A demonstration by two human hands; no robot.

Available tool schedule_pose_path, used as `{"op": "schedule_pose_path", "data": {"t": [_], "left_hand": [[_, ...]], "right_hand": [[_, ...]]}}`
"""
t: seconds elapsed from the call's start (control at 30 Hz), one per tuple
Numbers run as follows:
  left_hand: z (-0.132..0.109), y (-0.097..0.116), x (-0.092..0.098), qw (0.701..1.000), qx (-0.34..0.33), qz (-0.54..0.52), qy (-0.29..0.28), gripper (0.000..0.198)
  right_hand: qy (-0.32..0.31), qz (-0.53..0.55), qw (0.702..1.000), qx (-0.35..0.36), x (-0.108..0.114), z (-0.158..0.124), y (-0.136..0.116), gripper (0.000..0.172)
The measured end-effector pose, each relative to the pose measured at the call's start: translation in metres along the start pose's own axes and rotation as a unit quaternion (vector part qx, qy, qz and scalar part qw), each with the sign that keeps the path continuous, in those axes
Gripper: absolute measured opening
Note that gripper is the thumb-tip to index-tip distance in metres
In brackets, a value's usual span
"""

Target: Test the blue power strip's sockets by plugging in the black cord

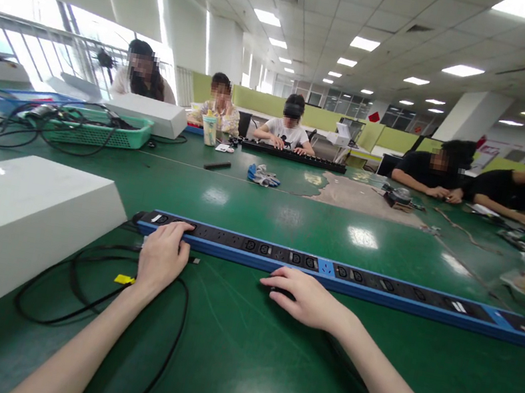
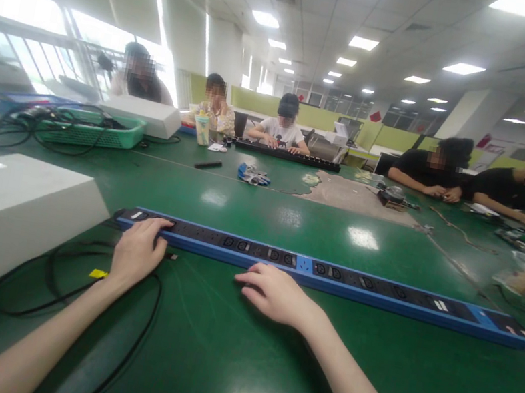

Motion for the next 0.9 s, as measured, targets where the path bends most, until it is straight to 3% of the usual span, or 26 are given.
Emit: {"op": "schedule_pose_path", "data": {"t": [0.13, 0.23, 0.33, 0.57, 0.67, 0.8, 0.9], "left_hand": [[0.000, 0.000, 0.000, 1.000, -0.001, 0.001, -0.001, 0.035], [0.000, 0.000, 0.001, 1.000, -0.001, 0.000, 0.002, 0.035], [-0.001, 0.001, 0.002, 1.000, -0.002, -0.003, 0.002, 0.036], [-0.001, -0.001, 0.003, 1.000, -0.003, -0.015, 0.004, 0.035], [-0.002, -0.002, 0.005, 1.000, -0.006, -0.019, 0.006, 0.034], [-0.002, -0.003, 0.008, 1.000, -0.001, -0.023, 0.006, 0.035], [-0.003, -0.004, 0.010, 1.000, 0.003, -0.023, 0.006, 0.036]], "right_hand": [[-0.010, 0.080, 0.997, -0.005, -0.003, -0.006, -0.005, 0.035], [0.002, 0.126, 0.991, -0.035, -0.006, -0.007, -0.002, 0.048], [-0.009, 0.146, 0.988, -0.054, -0.011, -0.008, 0.001, 0.041], [-0.133, 0.200, 0.966, -0.099, -0.031, -0.010, -0.002, 0.051], [-0.157, 0.203, 0.958, -0.127, -0.037, -0.009, -0.009, 0.054], [-0.140, 0.279, 0.941, -0.127, -0.024, 0.004, -0.026, 0.053], [-0.120, 0.371, 0.907, -0.161, -0.004, 0.024, -0.031, 0.045]]}}
Point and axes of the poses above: each hand's wrist, its own z-axis towards the middle knuckle, its own x-axis out of the back of the hand, y = z × x, the point moved 8 cm from there along z, towards the middle knuckle, and after that the axes turned 3 degrees about -x, right-handed, at the moved point
